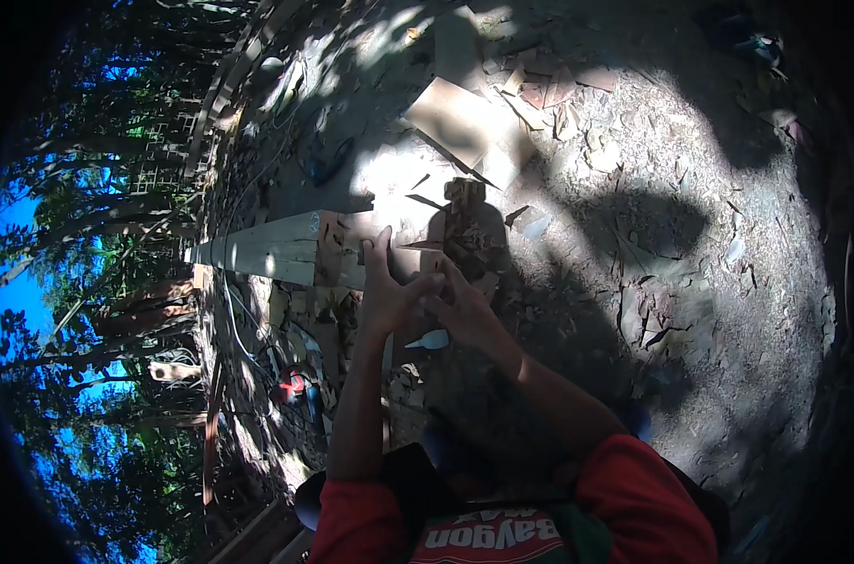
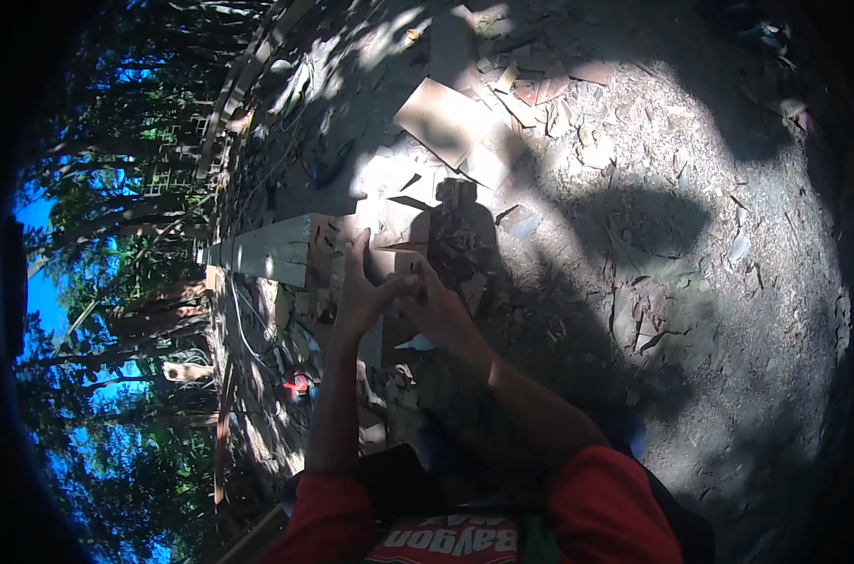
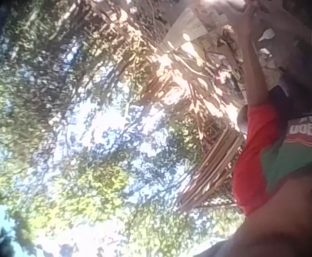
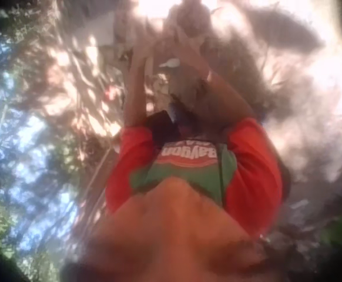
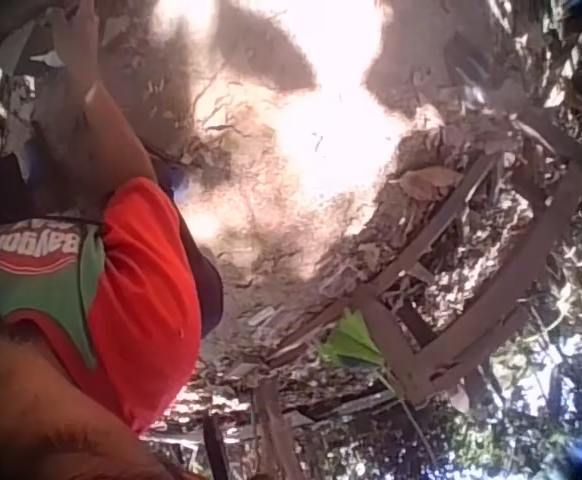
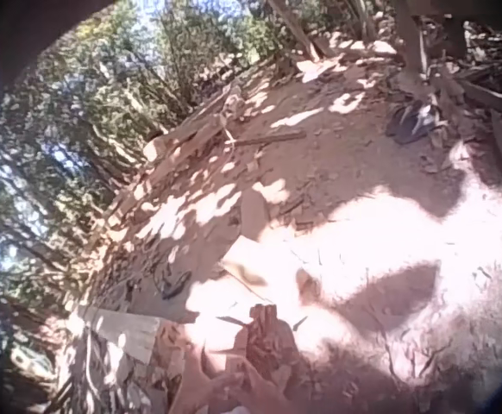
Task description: The person uses a circular saw, a chisel, and a hammer to cut and shape a wooden beam while sitting on the ground outdoors.
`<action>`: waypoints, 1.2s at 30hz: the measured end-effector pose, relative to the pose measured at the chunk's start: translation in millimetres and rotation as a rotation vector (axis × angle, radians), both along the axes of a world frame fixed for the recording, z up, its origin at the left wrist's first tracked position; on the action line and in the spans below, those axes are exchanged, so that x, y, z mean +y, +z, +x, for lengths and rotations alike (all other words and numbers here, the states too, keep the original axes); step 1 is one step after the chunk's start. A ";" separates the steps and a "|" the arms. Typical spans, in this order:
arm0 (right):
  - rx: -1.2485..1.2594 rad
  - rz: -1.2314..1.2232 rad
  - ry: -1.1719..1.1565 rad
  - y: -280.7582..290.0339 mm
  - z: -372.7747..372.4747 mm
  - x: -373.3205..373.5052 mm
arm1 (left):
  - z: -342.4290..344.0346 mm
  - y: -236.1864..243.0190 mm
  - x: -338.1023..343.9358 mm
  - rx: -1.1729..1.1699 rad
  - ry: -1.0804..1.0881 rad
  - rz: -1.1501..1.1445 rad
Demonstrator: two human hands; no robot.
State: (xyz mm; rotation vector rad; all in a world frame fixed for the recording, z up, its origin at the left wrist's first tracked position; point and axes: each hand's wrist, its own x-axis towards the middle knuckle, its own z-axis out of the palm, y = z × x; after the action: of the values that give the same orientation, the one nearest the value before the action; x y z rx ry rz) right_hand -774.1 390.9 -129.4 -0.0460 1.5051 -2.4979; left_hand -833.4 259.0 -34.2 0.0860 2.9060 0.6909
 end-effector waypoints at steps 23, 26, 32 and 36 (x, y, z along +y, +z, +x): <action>-0.129 0.088 -0.013 10.3 5.7 4.5 | -0.4 -5.2 4.0 -0.108 0.099 0.022; -0.110 0.083 -0.037 8.4 6.5 1.9 | -2.5 -7.4 -0.1 -0.112 0.103 0.061; -0.091 0.161 -0.001 10.3 4.5 5.8 | -4.3 -4.8 1.2 -0.135 0.093 0.093; -0.088 0.134 -0.031 4.3 6.9 6.5 | -5.5 -1.1 -9.9 -0.201 0.095 0.283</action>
State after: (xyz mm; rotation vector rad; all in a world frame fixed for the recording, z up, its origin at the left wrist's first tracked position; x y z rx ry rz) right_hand -767.2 397.3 -125.1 0.1086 1.6441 -2.3822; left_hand -839.0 249.1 -35.3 -0.0858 2.6193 1.0576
